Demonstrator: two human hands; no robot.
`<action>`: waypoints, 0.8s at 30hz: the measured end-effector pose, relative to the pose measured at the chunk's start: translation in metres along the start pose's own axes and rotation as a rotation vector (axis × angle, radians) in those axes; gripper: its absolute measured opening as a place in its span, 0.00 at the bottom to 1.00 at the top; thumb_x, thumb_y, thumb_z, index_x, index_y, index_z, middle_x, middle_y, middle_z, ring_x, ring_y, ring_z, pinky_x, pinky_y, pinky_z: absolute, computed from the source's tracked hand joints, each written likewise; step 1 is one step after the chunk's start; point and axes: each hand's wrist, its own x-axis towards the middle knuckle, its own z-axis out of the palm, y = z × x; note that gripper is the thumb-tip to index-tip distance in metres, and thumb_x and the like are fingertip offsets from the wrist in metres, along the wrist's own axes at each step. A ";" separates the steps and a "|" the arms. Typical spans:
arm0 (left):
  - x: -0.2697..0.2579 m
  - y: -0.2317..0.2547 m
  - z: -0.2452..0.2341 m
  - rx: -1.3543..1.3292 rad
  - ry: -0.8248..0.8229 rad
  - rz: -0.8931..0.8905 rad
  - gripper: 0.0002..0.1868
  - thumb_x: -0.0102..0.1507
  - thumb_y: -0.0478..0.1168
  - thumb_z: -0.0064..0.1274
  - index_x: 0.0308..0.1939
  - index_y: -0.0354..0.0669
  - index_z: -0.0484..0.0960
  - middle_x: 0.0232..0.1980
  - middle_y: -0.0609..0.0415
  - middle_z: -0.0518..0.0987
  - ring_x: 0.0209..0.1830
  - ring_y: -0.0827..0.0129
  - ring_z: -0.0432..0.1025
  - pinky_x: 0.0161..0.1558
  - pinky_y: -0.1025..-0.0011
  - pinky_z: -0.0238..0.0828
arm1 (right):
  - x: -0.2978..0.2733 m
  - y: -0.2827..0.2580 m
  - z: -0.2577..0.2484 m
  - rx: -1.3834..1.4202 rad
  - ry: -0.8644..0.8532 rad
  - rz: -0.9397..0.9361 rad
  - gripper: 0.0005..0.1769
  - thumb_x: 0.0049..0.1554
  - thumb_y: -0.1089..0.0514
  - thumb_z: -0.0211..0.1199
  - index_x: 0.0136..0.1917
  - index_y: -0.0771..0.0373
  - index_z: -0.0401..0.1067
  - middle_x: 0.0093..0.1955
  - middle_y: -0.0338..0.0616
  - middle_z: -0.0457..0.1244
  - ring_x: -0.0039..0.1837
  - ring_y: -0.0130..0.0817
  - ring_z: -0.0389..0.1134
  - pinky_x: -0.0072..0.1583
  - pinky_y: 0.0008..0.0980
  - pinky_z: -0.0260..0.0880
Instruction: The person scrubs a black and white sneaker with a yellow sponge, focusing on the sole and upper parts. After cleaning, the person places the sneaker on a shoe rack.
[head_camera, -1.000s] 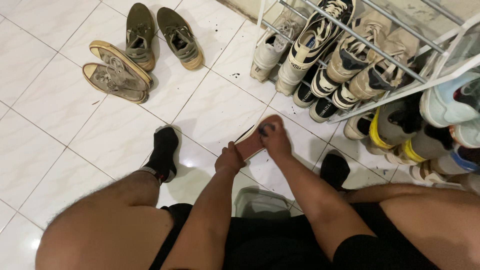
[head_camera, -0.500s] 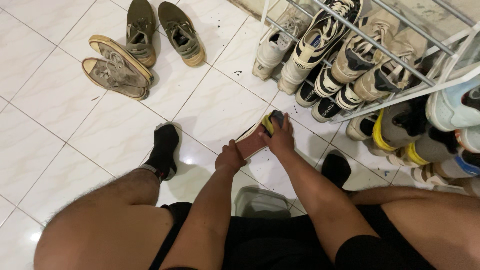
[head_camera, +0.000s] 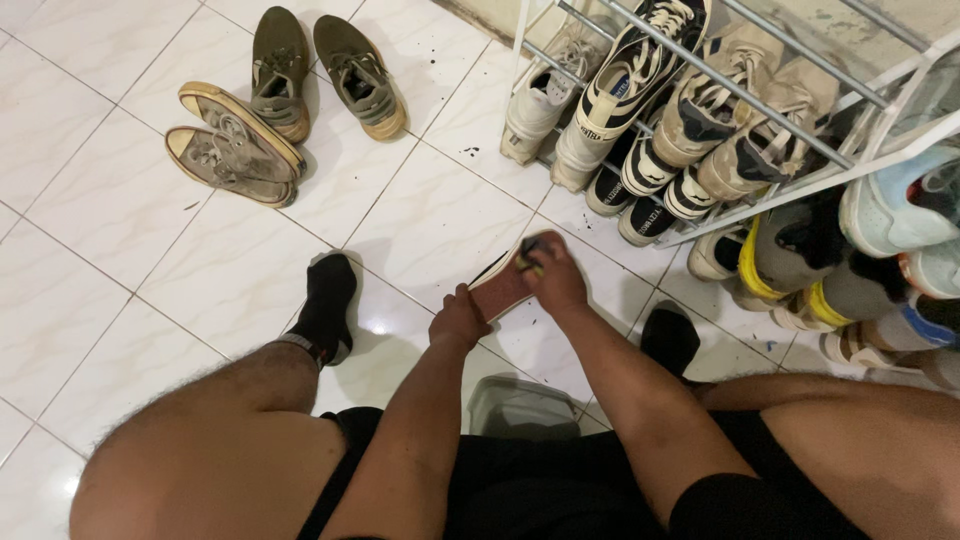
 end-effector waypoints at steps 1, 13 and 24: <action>0.000 0.000 -0.001 0.000 -0.003 -0.001 0.49 0.56 0.54 0.69 0.71 0.50 0.54 0.68 0.41 0.67 0.64 0.44 0.71 0.59 0.52 0.74 | 0.003 0.005 0.003 0.052 0.103 0.012 0.23 0.54 0.53 0.69 0.62 0.52 0.73 0.75 0.50 0.54 0.70 0.54 0.63 0.67 0.45 0.68; -0.001 0.003 -0.003 0.001 -0.004 -0.019 0.47 0.56 0.56 0.69 0.69 0.49 0.57 0.69 0.43 0.67 0.66 0.45 0.71 0.61 0.53 0.73 | -0.006 -0.025 -0.005 -0.099 -0.219 -0.103 0.22 0.55 0.56 0.64 0.64 0.56 0.72 0.72 0.42 0.56 0.71 0.49 0.59 0.68 0.43 0.65; 0.000 -0.002 -0.001 -0.019 0.009 0.010 0.48 0.54 0.56 0.70 0.70 0.50 0.58 0.68 0.43 0.69 0.65 0.46 0.72 0.61 0.53 0.74 | 0.009 0.009 0.015 -0.072 0.148 0.100 0.25 0.56 0.59 0.61 0.67 0.59 0.71 0.74 0.50 0.55 0.67 0.56 0.59 0.66 0.48 0.65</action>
